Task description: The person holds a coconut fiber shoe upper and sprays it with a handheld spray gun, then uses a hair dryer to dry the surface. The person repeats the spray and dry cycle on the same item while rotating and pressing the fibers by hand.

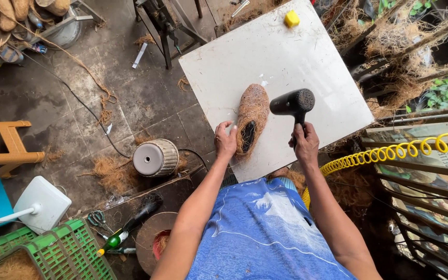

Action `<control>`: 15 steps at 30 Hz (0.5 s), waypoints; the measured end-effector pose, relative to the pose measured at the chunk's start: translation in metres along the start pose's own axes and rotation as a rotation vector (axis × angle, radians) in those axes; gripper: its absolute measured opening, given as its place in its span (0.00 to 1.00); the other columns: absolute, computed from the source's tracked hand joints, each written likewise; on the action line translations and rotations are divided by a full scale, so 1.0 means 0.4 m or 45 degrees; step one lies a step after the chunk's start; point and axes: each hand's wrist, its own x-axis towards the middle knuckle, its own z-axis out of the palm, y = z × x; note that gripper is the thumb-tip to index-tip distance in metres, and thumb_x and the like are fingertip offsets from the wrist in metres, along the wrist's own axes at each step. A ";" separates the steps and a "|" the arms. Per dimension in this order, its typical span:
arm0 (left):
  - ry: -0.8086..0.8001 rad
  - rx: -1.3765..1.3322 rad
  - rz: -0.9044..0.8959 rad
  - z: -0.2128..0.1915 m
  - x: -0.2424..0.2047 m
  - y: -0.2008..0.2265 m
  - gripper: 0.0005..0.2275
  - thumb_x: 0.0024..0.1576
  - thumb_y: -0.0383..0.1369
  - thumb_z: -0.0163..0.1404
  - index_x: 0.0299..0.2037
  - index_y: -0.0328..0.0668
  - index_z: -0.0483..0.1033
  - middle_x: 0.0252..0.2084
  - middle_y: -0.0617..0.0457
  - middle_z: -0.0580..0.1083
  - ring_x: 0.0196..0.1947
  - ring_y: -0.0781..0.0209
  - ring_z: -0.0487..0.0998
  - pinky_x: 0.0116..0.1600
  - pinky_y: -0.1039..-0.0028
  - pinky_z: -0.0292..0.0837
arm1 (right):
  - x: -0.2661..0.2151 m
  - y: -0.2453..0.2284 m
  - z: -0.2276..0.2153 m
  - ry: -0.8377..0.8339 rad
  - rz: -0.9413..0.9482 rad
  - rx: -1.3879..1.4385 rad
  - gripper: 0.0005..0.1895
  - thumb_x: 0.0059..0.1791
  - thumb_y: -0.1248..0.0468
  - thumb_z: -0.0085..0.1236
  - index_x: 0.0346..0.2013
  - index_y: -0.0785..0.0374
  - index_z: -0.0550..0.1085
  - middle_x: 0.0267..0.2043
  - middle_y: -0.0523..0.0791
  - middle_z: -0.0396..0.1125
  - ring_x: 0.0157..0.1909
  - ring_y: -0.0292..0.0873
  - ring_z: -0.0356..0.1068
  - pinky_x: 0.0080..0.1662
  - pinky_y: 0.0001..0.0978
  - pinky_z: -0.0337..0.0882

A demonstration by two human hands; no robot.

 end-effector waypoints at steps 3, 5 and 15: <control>0.083 0.099 0.035 -0.007 0.005 0.006 0.14 0.51 0.34 0.56 0.46 0.43 0.76 0.39 0.43 0.77 0.47 0.42 0.79 0.53 0.55 0.71 | -0.013 0.015 -0.001 -0.008 0.028 -0.016 0.16 0.58 0.54 0.51 0.44 0.67 0.71 0.26 0.48 0.64 0.24 0.42 0.69 0.27 0.32 0.73; 0.122 0.114 0.035 0.002 0.027 -0.038 0.12 0.48 0.29 0.56 0.43 0.44 0.76 0.34 0.46 0.74 0.42 0.44 0.78 0.50 0.58 0.71 | -0.012 0.025 0.008 -0.014 0.026 -0.010 0.16 0.57 0.55 0.52 0.43 0.67 0.71 0.25 0.48 0.64 0.23 0.43 0.69 0.26 0.32 0.73; -0.041 0.064 -0.030 0.011 0.029 0.038 0.14 0.51 0.38 0.58 0.45 0.44 0.76 0.38 0.48 0.73 0.37 0.53 0.79 0.43 0.65 0.73 | 0.017 0.013 0.059 -0.059 -0.082 -0.025 0.16 0.57 0.56 0.53 0.41 0.69 0.72 0.25 0.49 0.64 0.22 0.44 0.69 0.25 0.33 0.72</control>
